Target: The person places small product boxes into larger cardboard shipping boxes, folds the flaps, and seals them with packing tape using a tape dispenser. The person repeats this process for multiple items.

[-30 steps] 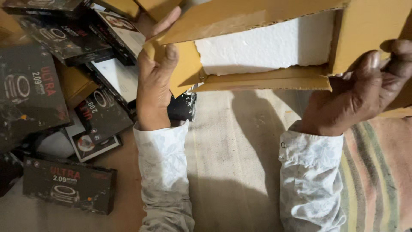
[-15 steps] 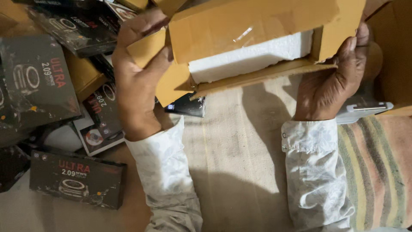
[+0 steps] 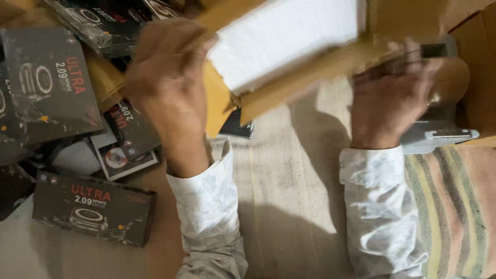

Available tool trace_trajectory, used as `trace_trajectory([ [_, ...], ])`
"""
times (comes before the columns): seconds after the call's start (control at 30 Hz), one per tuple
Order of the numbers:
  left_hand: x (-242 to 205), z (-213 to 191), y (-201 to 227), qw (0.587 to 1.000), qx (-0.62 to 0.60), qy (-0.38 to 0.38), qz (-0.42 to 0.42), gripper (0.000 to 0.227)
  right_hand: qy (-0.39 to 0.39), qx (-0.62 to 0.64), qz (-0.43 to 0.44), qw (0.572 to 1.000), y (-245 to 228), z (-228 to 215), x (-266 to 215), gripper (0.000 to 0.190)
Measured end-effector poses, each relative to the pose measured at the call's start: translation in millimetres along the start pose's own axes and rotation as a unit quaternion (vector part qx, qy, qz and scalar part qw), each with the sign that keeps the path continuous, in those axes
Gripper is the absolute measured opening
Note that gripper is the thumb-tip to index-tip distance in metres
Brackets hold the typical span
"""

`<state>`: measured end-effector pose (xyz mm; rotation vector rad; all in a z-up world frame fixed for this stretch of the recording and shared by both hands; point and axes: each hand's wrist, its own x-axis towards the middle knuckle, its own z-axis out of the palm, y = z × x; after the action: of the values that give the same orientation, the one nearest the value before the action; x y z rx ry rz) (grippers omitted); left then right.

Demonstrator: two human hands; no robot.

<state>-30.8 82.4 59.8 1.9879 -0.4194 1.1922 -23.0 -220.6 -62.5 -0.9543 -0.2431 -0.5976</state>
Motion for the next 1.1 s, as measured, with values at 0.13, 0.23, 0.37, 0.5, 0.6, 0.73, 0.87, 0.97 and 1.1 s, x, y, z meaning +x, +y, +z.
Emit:
trace_trajectory([
  [0.13,-1,-9,-7,0.984,-0.003,0.173,0.044,0.017,-0.016,-0.169,0.246,0.954,23,77,-28,0.027],
  [0.23,-11,-8,-11,0.957,0.016,0.285,-0.05,0.019,-0.209,-0.578,0.179,0.768,45,112,-62,0.088],
  [0.37,-18,-6,-21,0.948,0.04,0.313,-0.036,0.024,-0.202,-0.628,0.042,0.751,79,118,-91,0.124],
  [0.5,-12,-2,-27,0.962,0.058,0.267,0.004,0.021,-0.171,-0.433,0.176,0.868,84,114,-67,0.116],
  [0.6,-18,-3,-36,0.968,0.058,0.242,-0.013,0.025,-0.069,-0.076,0.336,0.936,61,108,-34,0.071],
  [0.73,-26,-9,-58,0.956,0.093,0.243,-0.138,0.034,-0.032,-0.079,0.209,0.974,9,74,8,0.03],
  [0.87,-21,7,-68,0.984,0.103,0.125,-0.07,0.046,0.099,-0.28,-0.067,0.953,-51,18,16,0.005],
  [0.97,-31,33,-52,0.985,0.16,-0.016,-0.063,0.022,0.101,-0.172,-0.159,0.967,-76,6,-4,0.006],
  [1.1,-36,64,-34,0.971,0.109,-0.19,-0.1,0.04,0.104,-0.188,-0.212,0.953,-77,40,-24,0.019],
])
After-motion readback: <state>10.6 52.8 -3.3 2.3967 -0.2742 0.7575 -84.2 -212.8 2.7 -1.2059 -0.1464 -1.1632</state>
